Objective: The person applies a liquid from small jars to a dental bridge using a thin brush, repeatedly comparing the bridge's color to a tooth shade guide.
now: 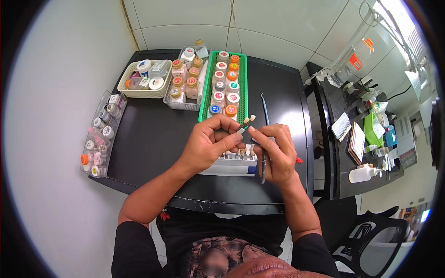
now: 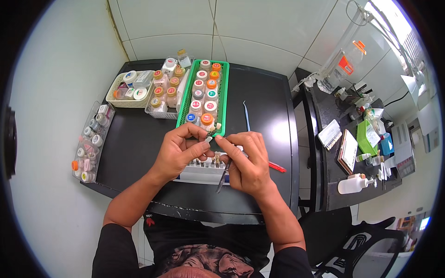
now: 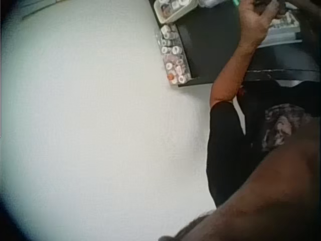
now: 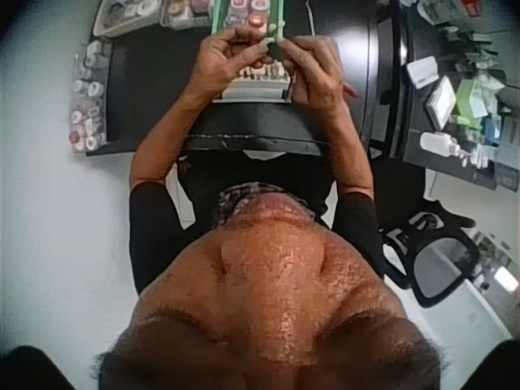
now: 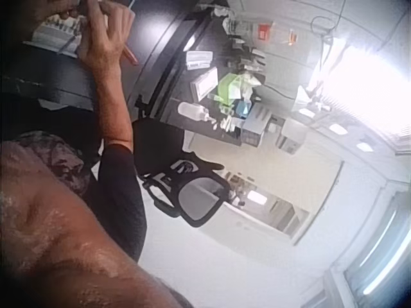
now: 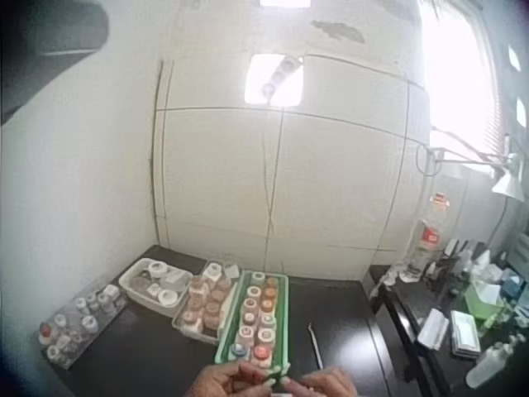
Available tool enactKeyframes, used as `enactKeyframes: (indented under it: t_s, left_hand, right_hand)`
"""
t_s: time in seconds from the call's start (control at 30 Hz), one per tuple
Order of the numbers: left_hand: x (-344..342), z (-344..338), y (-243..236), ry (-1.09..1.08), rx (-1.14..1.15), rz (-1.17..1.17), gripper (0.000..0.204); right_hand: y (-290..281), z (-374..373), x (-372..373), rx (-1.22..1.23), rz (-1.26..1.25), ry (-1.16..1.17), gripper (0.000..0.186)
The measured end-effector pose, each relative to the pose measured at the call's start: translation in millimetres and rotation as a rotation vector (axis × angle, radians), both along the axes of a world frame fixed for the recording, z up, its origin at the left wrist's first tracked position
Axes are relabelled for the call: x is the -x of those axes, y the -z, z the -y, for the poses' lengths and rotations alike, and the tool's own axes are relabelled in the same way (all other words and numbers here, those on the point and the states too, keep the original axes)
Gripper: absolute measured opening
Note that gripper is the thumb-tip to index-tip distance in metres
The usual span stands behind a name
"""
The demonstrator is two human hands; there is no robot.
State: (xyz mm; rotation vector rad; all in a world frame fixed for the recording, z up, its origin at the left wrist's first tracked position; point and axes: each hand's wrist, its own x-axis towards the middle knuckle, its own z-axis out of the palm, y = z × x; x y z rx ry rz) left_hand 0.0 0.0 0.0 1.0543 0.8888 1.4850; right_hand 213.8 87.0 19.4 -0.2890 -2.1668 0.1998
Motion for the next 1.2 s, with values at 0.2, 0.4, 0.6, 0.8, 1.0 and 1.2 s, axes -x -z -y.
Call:
enactKeyframes:
  t_s: [0.2, 0.4, 0.6, 0.8, 1.0, 1.2]
  left_hand:
    - [-3, -2, 3, 0.025, 0.008, 0.007, 0.018]
    - [-3, -2, 4, 0.091, 0.033, 0.074, 0.016]
    - [-4, -2, 4, 0.122, 0.026, -0.021, 0.017]
    - [-7, -2, 3, 0.079, 0.067, -0.029, 0.012]
    - [-7, -3, 10, 0.051, 0.044, -0.024, 0.014]
    - [-4, -2, 10, 0.069, 0.006, 0.029, 0.008]
  right_hand:
    - [0, 3, 0, 0.018, 0.02, -0.035, 0.055]
    - [4, 3, 1, 0.086, 0.002, -0.069, 0.053]
    - [2, 0, -1, 0.117, 0.018, -0.088, 0.049]
    - [2, -2, -2, 0.08, -0.002, -0.053, 0.044]
    - [2, -2, 0, 0.068, -0.015, -0.046, 0.041]
    - [4, -3, 3, 0.025, -0.03, -0.082, 0.043]
